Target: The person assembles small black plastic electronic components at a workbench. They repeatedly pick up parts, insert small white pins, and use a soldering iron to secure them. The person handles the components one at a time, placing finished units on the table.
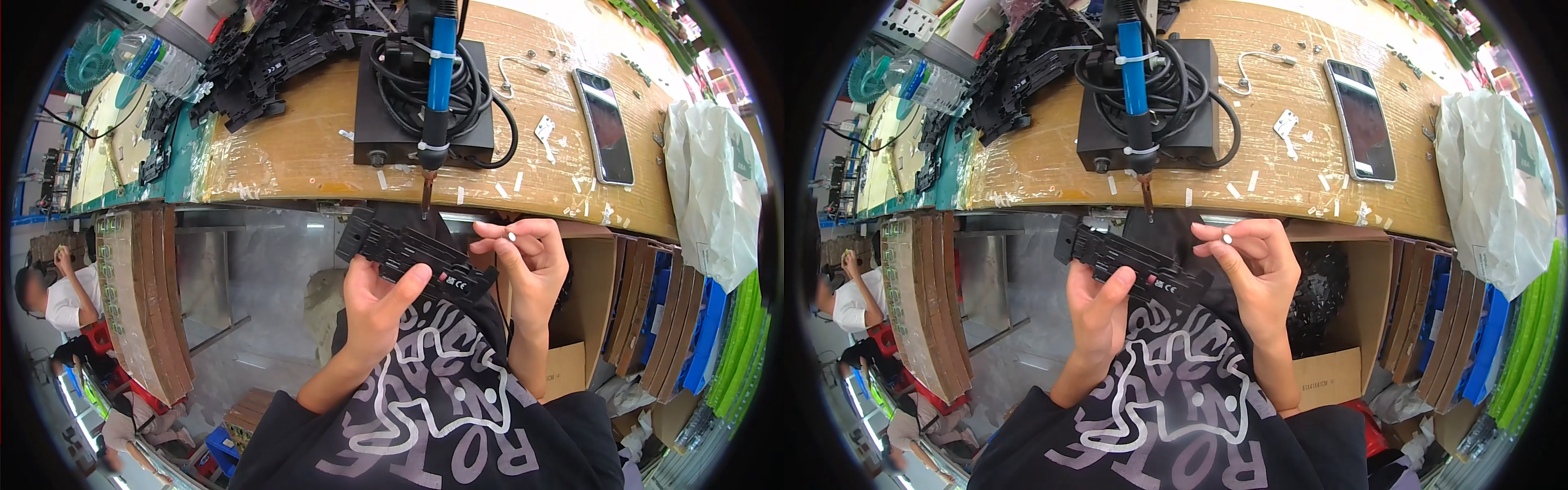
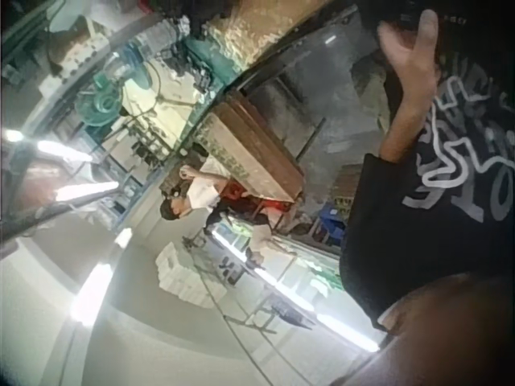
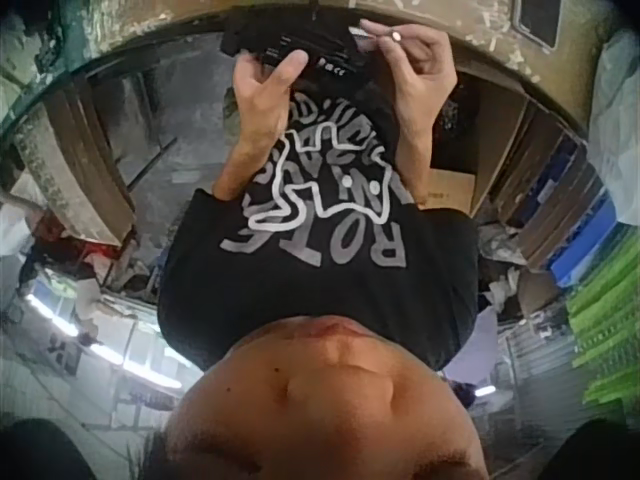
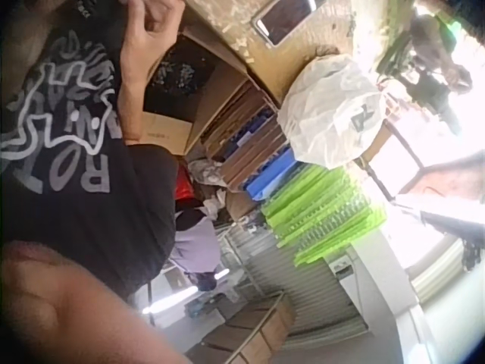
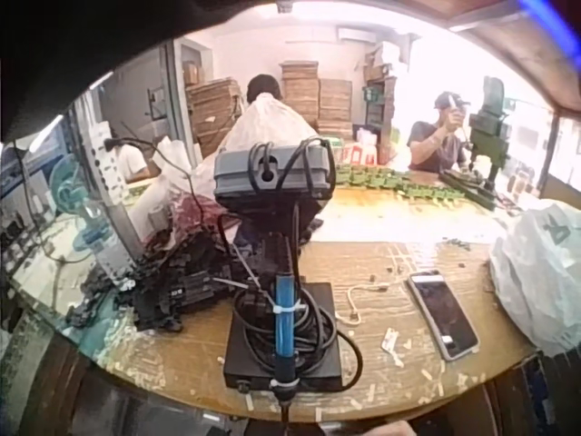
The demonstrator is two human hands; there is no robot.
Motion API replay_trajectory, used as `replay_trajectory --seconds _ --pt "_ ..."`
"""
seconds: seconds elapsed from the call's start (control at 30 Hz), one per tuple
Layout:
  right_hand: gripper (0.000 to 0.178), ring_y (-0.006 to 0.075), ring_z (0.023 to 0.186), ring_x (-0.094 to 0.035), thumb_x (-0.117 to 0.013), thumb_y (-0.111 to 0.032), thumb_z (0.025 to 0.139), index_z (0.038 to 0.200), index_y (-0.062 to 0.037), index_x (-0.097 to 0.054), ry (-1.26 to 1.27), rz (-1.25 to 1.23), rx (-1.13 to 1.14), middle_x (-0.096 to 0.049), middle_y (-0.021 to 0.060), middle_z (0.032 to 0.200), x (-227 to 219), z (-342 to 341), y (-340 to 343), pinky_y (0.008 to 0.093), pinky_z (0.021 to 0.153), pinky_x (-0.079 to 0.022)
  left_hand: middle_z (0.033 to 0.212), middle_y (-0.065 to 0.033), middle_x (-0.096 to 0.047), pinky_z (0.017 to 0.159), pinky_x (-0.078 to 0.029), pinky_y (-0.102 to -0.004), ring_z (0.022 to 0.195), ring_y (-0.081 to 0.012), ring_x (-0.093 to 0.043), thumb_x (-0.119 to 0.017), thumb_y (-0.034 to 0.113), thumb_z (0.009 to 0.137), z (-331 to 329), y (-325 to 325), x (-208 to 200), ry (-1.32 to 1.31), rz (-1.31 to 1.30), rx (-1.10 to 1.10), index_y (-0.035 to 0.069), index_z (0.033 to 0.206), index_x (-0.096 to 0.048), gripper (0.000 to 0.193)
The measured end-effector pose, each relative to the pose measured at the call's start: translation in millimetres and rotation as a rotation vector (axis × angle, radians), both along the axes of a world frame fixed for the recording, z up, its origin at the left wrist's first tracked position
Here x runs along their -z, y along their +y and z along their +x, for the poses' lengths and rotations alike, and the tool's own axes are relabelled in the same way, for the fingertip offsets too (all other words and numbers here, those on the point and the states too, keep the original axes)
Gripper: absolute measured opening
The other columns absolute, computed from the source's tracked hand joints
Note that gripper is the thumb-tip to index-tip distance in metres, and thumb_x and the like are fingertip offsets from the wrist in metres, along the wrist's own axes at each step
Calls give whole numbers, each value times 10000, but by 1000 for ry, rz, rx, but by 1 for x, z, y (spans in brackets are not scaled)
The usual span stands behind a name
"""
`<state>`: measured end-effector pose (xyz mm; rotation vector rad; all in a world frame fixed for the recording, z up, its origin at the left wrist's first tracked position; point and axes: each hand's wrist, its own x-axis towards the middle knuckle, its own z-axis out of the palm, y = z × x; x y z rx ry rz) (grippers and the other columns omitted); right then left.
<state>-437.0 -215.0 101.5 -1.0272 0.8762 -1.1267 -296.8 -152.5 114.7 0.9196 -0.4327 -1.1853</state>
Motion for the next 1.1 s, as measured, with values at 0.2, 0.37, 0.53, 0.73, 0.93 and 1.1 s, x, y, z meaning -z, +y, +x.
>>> replay_trajectory --seconds 0.2,0.37,0.53,0.73,0.93,1.1 --pt "169 163 795 -560 -526 89 748 913 56 -537 19 -222 79 -527 128 933 12 0 -4 262 711 -481 945 -106 -528 751 -459 -330 846 -178 -539 -534 -26 759 5 0 7 60 5 -52 -19 1011 -424 275" --pt "179 159 807 -546 -536 111 729 896 48 -540 -164 -70 42 -522 119 902 9 4 2 291 683 -509 957 -108 -525 756 -454 -337 848 -179 -538 -531 -16 768 5 1 5 111 -15 -85 -16 1019 -420 274" --pt "196 160 808 -545 -561 147 688 854 44 -547 -215 -240 -14 -534 119 864 17 1 1 269 681 -502 965 -106 -521 761 -453 -340 847 -179 -539 -534 -32 760 4 1 8 97 -44 -145 -16 1022 -421 286" --pt "183 165 802 -551 -588 153 655 804 50 -562 -47 -262 18 -553 129 850 6 8 4 237 683 -470 941 -76 -514 764 -437 -329 842 -162 -524 -528 40 783 3 4 10 -82 -32 -178 26 1006 -408 254" --pt "228 176 754 -564 -618 145 633 821 37 -549 95 -426 104 -591 124 762 1 10 6 280 710 -462 932 -99 -477 730 -437 -316 810 -166 -504 -554 34 758 5 9 15 -244 -116 -180 16 977 -402 267" --pt "316 173 739 -567 -638 135 621 863 5 -482 131 -494 41 -602 115 726 -1 7 3 341 790 -440 872 -82 -510 722 -408 -240 783 -123 -506 -604 -23 713 5 6 13 -259 -180 -188 -19 928 -467 255"
